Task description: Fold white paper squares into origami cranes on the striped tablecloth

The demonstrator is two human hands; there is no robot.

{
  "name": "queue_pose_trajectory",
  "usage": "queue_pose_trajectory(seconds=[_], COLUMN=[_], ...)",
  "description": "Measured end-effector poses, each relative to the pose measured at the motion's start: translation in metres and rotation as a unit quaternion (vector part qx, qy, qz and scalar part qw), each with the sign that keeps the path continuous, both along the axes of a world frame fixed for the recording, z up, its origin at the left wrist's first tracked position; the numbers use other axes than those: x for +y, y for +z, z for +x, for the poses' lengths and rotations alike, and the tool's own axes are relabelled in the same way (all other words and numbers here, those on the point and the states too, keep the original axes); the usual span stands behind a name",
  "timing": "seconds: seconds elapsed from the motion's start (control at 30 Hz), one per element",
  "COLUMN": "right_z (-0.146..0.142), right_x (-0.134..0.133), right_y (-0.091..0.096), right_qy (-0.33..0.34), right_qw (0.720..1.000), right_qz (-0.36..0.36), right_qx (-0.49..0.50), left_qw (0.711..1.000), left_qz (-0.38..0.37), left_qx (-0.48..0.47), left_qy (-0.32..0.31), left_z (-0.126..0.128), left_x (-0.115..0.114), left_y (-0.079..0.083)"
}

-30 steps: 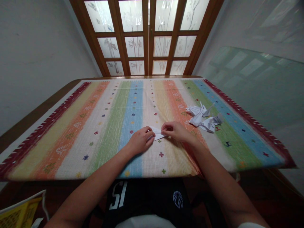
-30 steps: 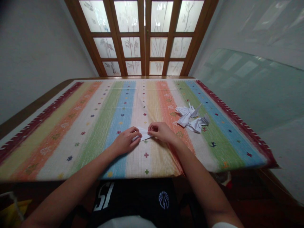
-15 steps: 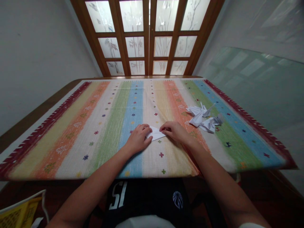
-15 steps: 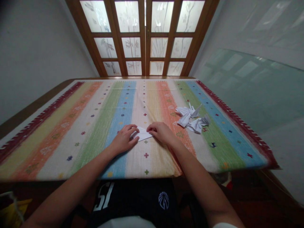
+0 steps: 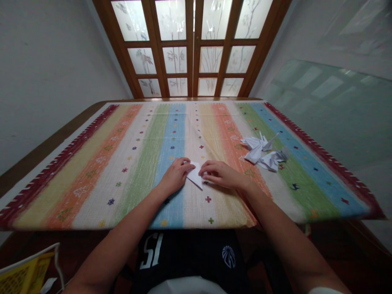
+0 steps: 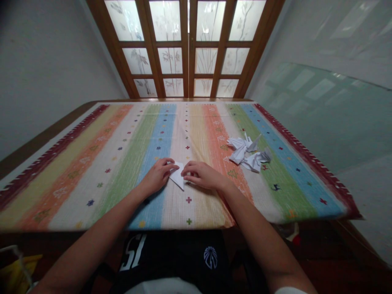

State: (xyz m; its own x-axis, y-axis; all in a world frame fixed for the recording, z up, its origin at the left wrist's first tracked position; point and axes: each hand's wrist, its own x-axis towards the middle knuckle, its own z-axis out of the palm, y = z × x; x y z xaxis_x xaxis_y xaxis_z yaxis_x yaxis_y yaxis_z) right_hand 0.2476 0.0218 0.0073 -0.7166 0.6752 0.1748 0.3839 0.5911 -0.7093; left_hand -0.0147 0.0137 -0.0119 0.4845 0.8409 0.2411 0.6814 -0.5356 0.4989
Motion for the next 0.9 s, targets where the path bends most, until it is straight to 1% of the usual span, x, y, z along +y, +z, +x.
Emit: queue_pose_trajectory(seconds=[0.1, 0.17, 0.3, 0.43, 0.57, 0.7, 0.8, 0.9], right_z=[0.000, 0.000, 0.000, -0.001, -0.002, -0.007, -0.014, -0.020], right_x=[0.001, 0.003, 0.006, 0.008, 0.007, 0.005, 0.003, 0.002], right_y=[0.001, 0.000, -0.004, -0.005, -0.001, -0.001, -0.006, -0.011], right_qy=[-0.013, -0.023, -0.014, -0.023, -0.049, -0.106, -0.159, -0.204], right_qw=[0.999, 0.998, 0.999, 0.999, 0.999, 0.994, 0.986, 0.977], right_qz=[0.044, 0.060, 0.042, 0.025, 0.009, 0.008, 0.022, 0.055], right_qx=[0.021, 0.024, 0.007, -0.012, -0.017, -0.030, -0.035, -0.038], left_qw=[0.998, 0.995, 0.988, 0.986, 0.987, 0.988, 0.985, 0.986], left_qz=[-0.031, -0.041, -0.050, -0.054, -0.064, -0.074, -0.084, -0.069], left_qx=[-0.040, -0.061, -0.085, -0.089, -0.090, -0.109, -0.140, -0.153], left_qy=[-0.045, -0.070, -0.116, -0.130, -0.121, -0.083, -0.049, -0.010], left_z=[-0.002, -0.002, -0.005, -0.008, -0.009, -0.006, -0.002, 0.003], left_x=[0.003, 0.003, -0.001, -0.005, -0.004, -0.004, -0.003, 0.000], left_y=[-0.001, 0.001, 0.008, 0.015, 0.019, 0.019, 0.015, 0.007])
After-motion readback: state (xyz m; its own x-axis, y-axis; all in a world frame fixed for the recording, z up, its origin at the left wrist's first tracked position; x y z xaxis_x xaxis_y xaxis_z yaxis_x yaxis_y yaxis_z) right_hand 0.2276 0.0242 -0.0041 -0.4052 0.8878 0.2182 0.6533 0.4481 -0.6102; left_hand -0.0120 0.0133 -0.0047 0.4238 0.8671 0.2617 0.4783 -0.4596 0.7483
